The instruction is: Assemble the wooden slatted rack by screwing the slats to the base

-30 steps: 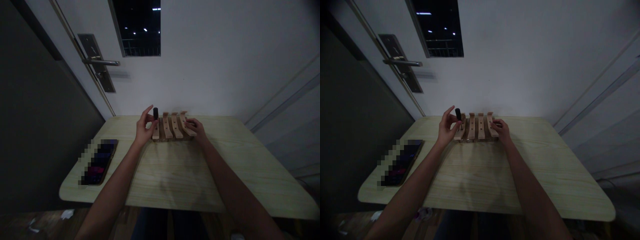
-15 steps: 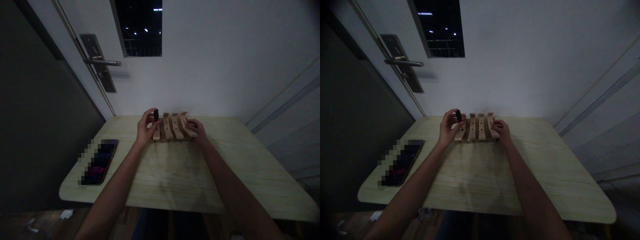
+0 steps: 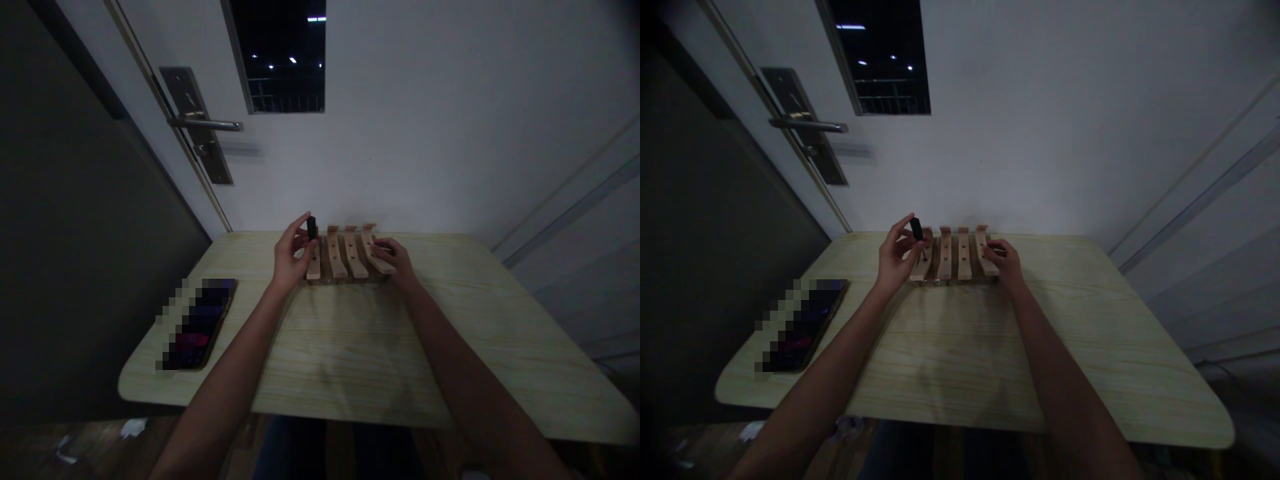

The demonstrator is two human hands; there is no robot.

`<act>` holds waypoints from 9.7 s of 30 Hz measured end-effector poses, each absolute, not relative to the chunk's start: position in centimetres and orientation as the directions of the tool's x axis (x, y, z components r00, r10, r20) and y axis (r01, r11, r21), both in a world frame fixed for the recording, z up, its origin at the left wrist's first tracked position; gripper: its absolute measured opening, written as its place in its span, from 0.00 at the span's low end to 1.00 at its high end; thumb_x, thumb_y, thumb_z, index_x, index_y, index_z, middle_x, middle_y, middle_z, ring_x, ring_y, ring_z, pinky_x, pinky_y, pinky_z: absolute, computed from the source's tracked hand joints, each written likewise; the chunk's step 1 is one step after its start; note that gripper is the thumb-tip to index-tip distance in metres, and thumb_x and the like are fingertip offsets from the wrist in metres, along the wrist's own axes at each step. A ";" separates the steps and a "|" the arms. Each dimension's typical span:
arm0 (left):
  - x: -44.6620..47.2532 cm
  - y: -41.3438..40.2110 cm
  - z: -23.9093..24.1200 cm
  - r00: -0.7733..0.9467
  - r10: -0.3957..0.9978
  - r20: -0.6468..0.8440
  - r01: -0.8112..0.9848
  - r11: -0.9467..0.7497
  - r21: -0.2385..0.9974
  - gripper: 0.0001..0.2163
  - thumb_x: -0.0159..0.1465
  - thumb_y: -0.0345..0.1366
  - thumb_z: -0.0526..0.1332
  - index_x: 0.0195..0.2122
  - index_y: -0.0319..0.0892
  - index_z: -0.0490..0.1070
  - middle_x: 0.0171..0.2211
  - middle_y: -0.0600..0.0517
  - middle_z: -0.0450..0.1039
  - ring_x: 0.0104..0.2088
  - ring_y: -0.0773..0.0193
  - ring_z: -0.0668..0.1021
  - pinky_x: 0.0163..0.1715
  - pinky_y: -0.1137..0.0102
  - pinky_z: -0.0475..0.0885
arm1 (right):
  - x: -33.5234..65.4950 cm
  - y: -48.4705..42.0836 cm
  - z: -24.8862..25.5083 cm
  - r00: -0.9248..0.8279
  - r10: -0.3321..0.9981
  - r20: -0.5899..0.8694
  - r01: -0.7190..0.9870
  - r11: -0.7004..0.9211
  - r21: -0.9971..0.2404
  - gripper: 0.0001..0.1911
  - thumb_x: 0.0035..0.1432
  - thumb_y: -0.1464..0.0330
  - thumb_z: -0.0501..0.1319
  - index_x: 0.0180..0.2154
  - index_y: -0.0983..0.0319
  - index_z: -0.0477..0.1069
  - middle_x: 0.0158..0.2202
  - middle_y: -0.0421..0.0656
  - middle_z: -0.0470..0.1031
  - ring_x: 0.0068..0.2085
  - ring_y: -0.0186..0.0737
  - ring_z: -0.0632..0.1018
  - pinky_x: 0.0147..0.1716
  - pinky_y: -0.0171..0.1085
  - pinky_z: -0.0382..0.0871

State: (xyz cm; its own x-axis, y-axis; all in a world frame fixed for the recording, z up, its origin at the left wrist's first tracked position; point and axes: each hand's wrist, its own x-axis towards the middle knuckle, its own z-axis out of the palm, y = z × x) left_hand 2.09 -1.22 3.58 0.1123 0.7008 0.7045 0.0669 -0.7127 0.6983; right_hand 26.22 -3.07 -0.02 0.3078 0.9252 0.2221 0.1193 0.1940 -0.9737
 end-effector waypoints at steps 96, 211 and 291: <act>1.9 -0.3 3.1 0.080 0.652 0.754 0.136 -0.756 0.640 0.24 0.55 0.35 0.66 0.53 0.49 0.62 0.41 0.50 0.68 0.39 0.66 0.72 0.40 0.69 0.71 | 26.1 -3.2 0.1 0.324 0.918 0.228 0.130 0.196 -0.972 0.18 0.39 0.56 0.67 0.30 0.60 0.70 0.31 0.41 0.73 0.33 0.40 0.75 0.36 0.41 0.68; 1.8 -0.8 3.2 0.110 0.659 0.744 0.130 -0.752 0.646 0.26 0.60 0.39 0.61 0.58 0.51 0.58 0.42 0.50 0.71 0.36 0.66 0.73 0.40 0.68 0.71 | 26.0 -3.2 0.3 0.312 0.919 0.241 0.152 0.202 -0.967 0.17 0.39 0.56 0.67 0.29 0.59 0.69 0.31 0.41 0.73 0.33 0.40 0.74 0.35 0.41 0.69; 1.9 -1.1 3.7 0.132 0.737 0.663 0.106 -0.675 0.730 0.24 0.57 0.36 0.64 0.54 0.52 0.61 0.40 0.51 0.69 0.37 0.68 0.73 0.35 0.72 0.72 | 25.9 -3.4 0.6 0.297 0.926 0.233 0.147 0.197 -0.969 0.19 0.39 0.55 0.66 0.30 0.59 0.69 0.31 0.41 0.73 0.33 0.39 0.74 0.35 0.41 0.69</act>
